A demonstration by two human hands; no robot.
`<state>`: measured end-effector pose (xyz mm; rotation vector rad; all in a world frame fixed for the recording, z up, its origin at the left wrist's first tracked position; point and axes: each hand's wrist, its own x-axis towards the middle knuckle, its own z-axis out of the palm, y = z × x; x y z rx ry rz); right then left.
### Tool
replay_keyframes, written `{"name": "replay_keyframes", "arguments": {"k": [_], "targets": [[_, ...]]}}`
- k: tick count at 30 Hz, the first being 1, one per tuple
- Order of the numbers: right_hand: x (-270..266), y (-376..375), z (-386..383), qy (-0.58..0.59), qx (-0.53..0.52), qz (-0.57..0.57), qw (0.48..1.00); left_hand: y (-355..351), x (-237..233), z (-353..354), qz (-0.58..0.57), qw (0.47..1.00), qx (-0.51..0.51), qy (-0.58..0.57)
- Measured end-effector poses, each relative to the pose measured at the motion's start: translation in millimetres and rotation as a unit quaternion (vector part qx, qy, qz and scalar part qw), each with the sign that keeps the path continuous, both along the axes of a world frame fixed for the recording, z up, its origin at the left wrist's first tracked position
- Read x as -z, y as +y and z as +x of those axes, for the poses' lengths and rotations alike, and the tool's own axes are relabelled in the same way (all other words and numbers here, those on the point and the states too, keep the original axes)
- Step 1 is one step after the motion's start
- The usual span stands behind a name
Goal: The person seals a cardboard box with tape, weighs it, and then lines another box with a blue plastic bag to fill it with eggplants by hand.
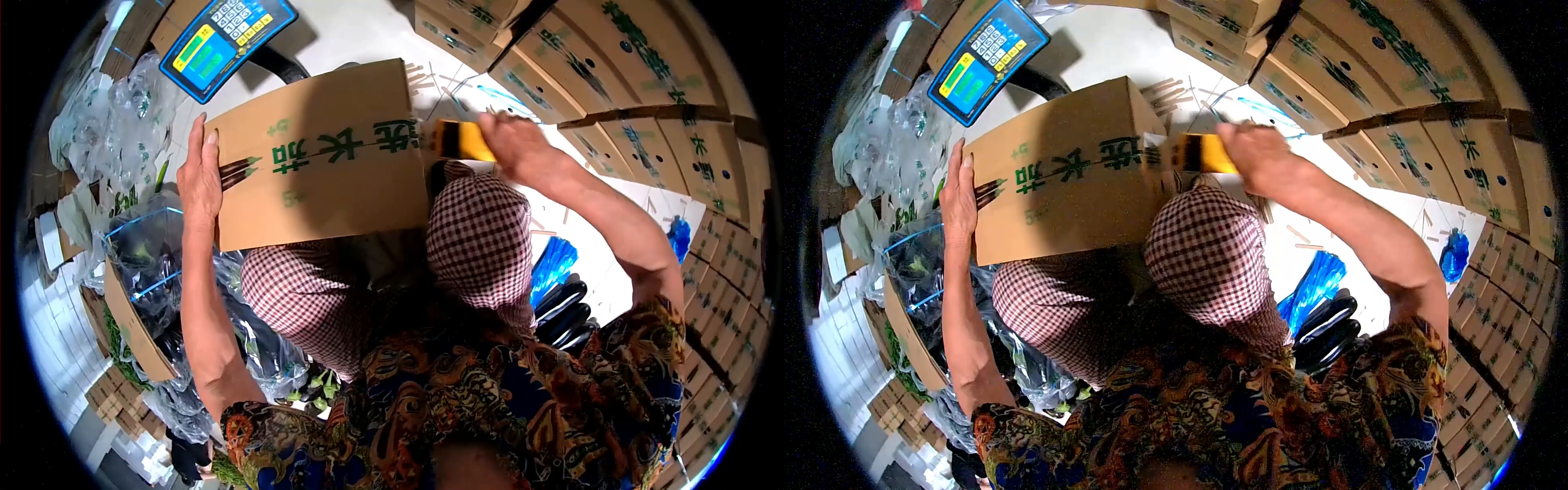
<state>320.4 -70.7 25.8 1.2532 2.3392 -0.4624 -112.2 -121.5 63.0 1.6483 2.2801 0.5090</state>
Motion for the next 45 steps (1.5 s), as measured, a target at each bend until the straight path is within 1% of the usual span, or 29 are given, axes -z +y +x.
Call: {"name": "replay_keyframes", "arguments": {"k": [2, 3, 5, 7, 8, 9, 10, 11, 12, 14, 17, 19, 20, 22, 23, 24, 25, 26, 27, 28, 29, 30, 32, 35, 38, 39, 41, 42, 45], "targets": [[42.6, 7.3, -41.2, -0.012, -0.075, 0.044, 0.996, 1.8, 2.2, -1.2, 0.016, 0.999, 0.011, 0.026], [49.9, 6.6, -48.4, -0.117, -0.281, 0.224, 0.926, 3.0, -2.5, 2.8, -0.011, 1.0, -0.008, 0.028], [85.9, 14.7, -69.4, -0.171, -0.368, 0.221, 0.887, -1.8, -0.5, 2.0, 0.02, 0.999, 0.014, 0.022], [96.0, 28.9, -70.3, -0.145, -0.254, -0.012, 0.956, 1.7, 3.2, -1.2, 0.035, 0.999, 0.027, 0.013], [93.1, 30.5, -43.8, -0.078, -0.124, -0.088, 0.985, 2.2, 0.5, -1.5, 0.013, 1.0, 0.017, -0.017], [111.6, 23.1, -3.3, 0.033, -0.046, -0.102, 0.993, 3.7, -3.1, 1.9, -0.004, 0.999, 0.015, -0.042], [128.1, 17.8, 31.8, 0.145, 0.032, -0.108, 0.983, 4.7, -4.4, 3.0, -0.018, 0.998, 0.012, -0.064], [127.4, 18.8, 46.3, 0.123, 0.121, -0.203, 0.964, 4.6, -1.2, -0.9, -0.007, 0.997, 0.024, -0.071], [129.7, 17.6, 67.4, 0.098, 0.174, -0.26, 0.945, 4.4, -2.7, 3.4, 0.001, 0.997, 0.025, -0.067], [159.0, -6.2, 128.5, 0.257, 0.305, -0.301, 0.866, 4.1, -9.7, 13.4, 0.017, 0.998, 0.026, -0.057], [171.3, -40.1, 175.2, 0.223, 0.409, -0.29, 0.836, 5.4, -6.5, 12.6, 0.024, 0.997, 0.03, -0.063], [179.1, -50.7, 180.7, 0.079, 0.358, -0.245, 0.897, 3.8, -6.9, 12.5, 0.024, 0.997, 0.02, -0.073], [187.0, -52.3, 178.9, -0.041, 0.264, -0.185, 0.946, 3.6, -7.0, 12.9, 0.023, 0.997, 0.021, -0.067], [189.0, -51.5, 160.8, 0.098, 0.334, -0.038, 0.937, 2.9, -6.9, 12.7, 0.023, 0.998, 0.022, -0.056], [157.9, -36.9, 125.8, 0.217, 0.371, -0.036, 0.902, 3.3, -6.5, 12.4, 0.027, 0.998, 0.032, -0.048], [113.3, -22.3, 80.6, 0.36, 0.411, -0.055, 0.836, 3.4, -6.3, 11.9, 0.031, 0.998, 0.037, -0.043], [74.0, -8.1, 35.2, 0.446, 0.434, -0.049, 0.781, 3.7, -5.5, 11.8, 0.036, 0.998, 0.041, -0.039], [94.7, 8.9, 4.8, 0.56, 0.438, -0.049, 0.702, 3.5, -5.2, 12.0, 0.041, 0.997, 0.045, -0.037], [36.8, 8.4, -34.2, 0.609, 0.454, -0.106, 0.642, 3.6, -5.5, 12.5, 0.036, 0.997, 0.04, -0.048], [42.4, 16.0, -64.3, 0.646, 0.362, -0.038, 0.671, 3.4, -6.0, 13.3, 0.036, 0.998, 0.036, -0.049], [48.0, 23.4, -94.5, 0.676, 0.269, 0.033, 0.686, 3.5, -5.8, 14.1, 0.036, 0.998, 0.03, -0.05], [41.6, 15.1, -115.1, 0.666, 0.208, 0.061, 0.713, 3.0, -5.8, 14.4, 0.034, 0.998, 0.024, -0.051], [70.1, 26.7, -125.4, 0.674, 0.196, 0.056, 0.71, 0.0, -9.2, 11.1, 0.023, 0.999, 0.019, -0.035], [151.7, 12.0, -132.3, 0.597, 0.235, 0.129, 0.756, 4.6, -5.3, 7.3, 0.038, 0.998, 0.038, -0.023], [162.9, 6.7, -132.4, 0.546, 0.291, 0.106, 0.779, 5.8, -9.4, 9.2, 0.01, 0.999, 0.024, -0.046], [172.5, 5.8, -133.8, 0.549, 0.273, 0.178, 0.77, 6.0, -8.8, 8.0, 0.016, 0.999, 0.023, -0.044], [215.9, -3.9, -118.9, 0.566, 0.266, 0.106, 0.773, 5.8, -8.1, 7.4, 0.032, 0.998, 0.02, -0.042], [216.9, -1.4, -112.0, 0.575, 0.262, 0.072, 0.772, 7.0, -5.8, 3.8, 0.037, 0.998, 0.003, -0.053], [220.0, -15.6, -116.7, 0.385, 0.387, -0.058, 0.836, 5.9, 4.7, -15.5, 0.057, 0.996, -0.036, -0.064]]}}
